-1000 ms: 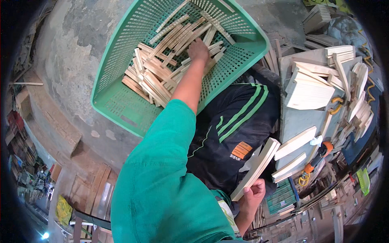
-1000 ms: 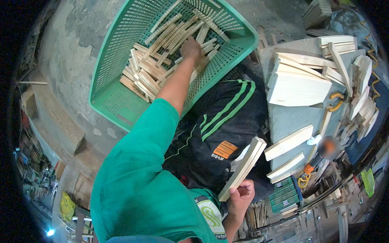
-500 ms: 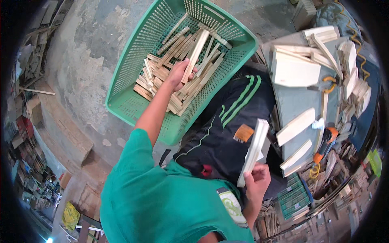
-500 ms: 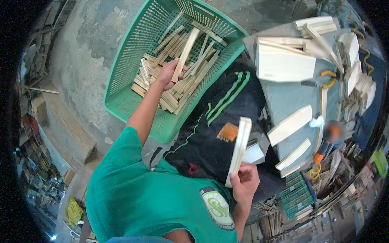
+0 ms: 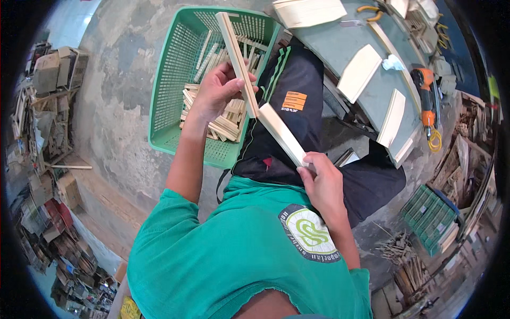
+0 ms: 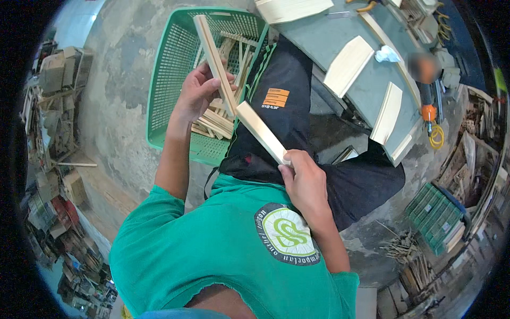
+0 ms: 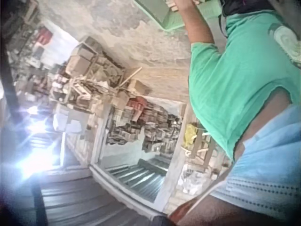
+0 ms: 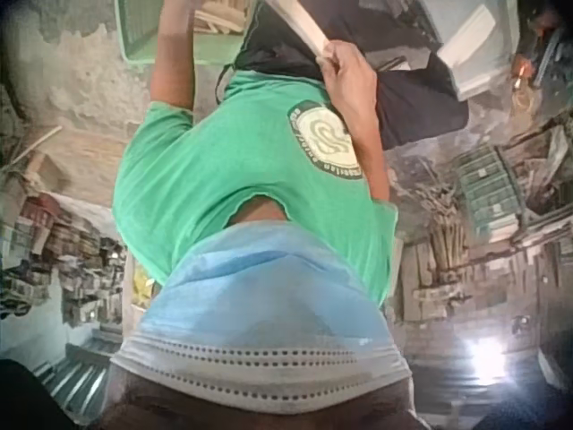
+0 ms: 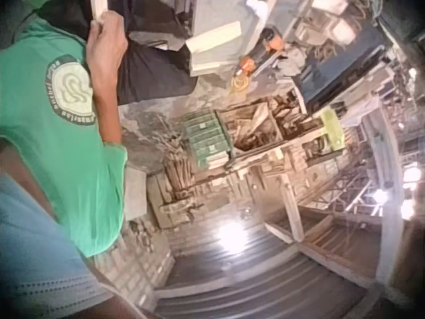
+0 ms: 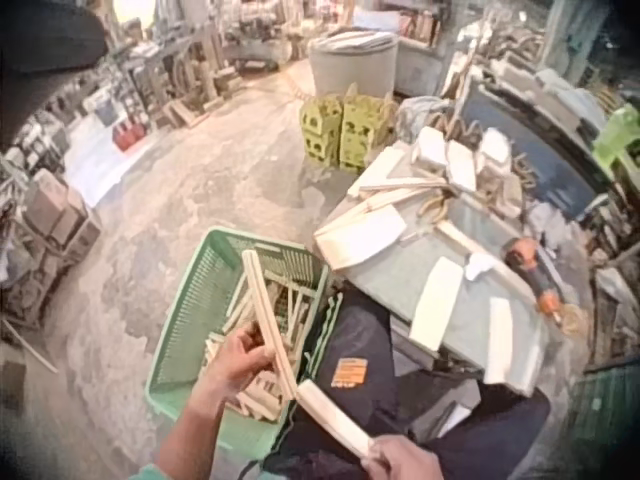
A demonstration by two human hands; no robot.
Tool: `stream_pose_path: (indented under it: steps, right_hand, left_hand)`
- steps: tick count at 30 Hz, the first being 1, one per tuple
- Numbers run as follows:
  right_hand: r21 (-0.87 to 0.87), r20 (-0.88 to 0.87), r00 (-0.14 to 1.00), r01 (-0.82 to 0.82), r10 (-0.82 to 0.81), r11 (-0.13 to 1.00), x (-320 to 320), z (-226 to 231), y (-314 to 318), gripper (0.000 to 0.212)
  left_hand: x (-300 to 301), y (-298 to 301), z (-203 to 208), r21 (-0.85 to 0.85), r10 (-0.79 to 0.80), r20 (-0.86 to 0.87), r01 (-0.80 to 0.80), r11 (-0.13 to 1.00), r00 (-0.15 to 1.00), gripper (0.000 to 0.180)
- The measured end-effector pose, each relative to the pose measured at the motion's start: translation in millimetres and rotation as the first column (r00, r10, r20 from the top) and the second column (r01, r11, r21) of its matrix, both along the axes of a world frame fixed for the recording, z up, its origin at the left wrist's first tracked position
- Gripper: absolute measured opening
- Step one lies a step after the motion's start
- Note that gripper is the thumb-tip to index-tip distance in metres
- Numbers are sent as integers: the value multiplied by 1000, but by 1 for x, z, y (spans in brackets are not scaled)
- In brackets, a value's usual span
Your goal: Assemble small wooden boxes using glue and a pneumatic nail gun.
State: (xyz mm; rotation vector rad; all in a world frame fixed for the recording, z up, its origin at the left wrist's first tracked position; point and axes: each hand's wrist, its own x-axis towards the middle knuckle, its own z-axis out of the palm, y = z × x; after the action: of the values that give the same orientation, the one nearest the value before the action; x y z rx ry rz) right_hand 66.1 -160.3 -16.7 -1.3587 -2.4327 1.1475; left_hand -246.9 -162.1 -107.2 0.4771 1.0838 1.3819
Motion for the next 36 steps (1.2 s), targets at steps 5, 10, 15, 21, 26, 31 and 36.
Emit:
stream_pose_path:
  steps: [5,10,15,21,26,31,36]
  right_hand:
    - [-513,-314,820,278,-479,812,32,-15,0,19]
    - [-574,-395,773,215,-497,791,35,-39,19,17]
    - [-685,-449,752,57,-483,726,31,-69,12,18]
    - [-760,-536,655,-99,-533,642,28,-40,4,21]
    - [-791,-564,335,45,-755,611,27,-31,16,21]
    - [-540,-641,574,135,-510,831,31,-6,30,20]
    - [-566,-613,572,163,-545,808,48,-2,37,22]
  left_hand:
    - [27,-4,44,50,-73,-93,78,996,993,38]
    - [43,1,64,59,42,-552,-11,998,833,23]
    - [66,4,89,39,74,-168,-68,997,983,25]
    - [87,6,95,143,2,135,-21,990,991,34]
    - [116,9,90,72,-125,-61,129,989,990,32]
    - [152,15,83,49,-289,-104,295,954,952,34]
    - [173,25,91,29,-355,-155,363,931,922,32]
